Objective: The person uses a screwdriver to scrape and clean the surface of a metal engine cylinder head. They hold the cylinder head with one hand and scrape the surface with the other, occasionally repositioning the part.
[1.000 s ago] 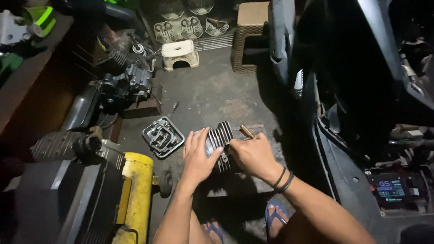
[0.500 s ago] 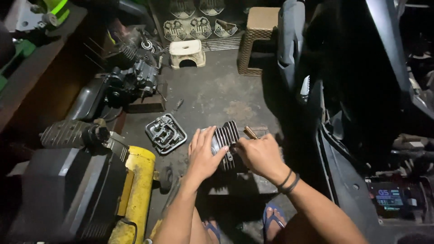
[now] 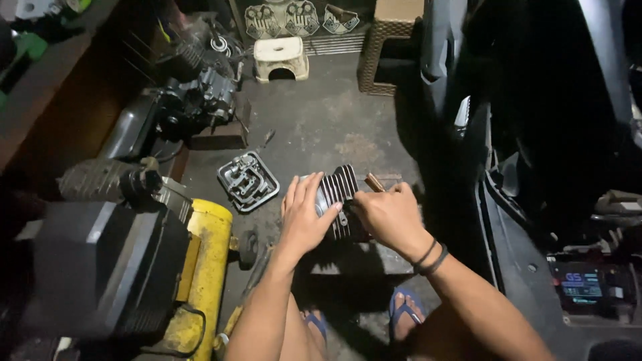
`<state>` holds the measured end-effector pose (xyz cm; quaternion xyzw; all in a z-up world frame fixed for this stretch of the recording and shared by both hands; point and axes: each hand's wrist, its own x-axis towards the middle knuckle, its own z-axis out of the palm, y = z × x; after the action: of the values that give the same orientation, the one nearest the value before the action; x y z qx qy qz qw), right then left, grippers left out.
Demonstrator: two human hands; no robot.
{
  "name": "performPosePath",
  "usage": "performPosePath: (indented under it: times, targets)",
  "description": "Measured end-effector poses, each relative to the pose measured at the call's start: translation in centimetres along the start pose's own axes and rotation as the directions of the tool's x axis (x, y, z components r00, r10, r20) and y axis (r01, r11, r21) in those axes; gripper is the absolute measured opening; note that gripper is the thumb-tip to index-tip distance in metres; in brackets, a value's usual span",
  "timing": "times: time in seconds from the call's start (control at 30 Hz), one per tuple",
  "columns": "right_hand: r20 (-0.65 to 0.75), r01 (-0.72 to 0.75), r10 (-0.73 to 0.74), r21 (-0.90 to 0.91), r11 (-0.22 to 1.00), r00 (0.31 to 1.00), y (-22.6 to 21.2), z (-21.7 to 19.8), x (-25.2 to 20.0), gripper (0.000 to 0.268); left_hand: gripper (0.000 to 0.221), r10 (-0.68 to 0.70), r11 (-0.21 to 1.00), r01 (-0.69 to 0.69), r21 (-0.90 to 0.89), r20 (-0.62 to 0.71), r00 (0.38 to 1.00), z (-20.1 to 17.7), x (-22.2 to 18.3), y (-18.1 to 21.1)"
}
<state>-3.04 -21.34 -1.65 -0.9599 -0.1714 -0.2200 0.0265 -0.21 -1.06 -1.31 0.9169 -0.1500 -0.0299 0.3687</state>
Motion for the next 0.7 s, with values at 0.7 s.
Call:
performPosePath:
  times: [0.7]
  targets:
    - [0.032, 0.018, -0.018, -0.022, 1.0, 0.999, -0.6, -0.5, -0.1, 0.017, 0.081, 0.002, 1.0, -0.003, 0.027, 0.046, 0.999, -0.9, -0.4, 0.1]
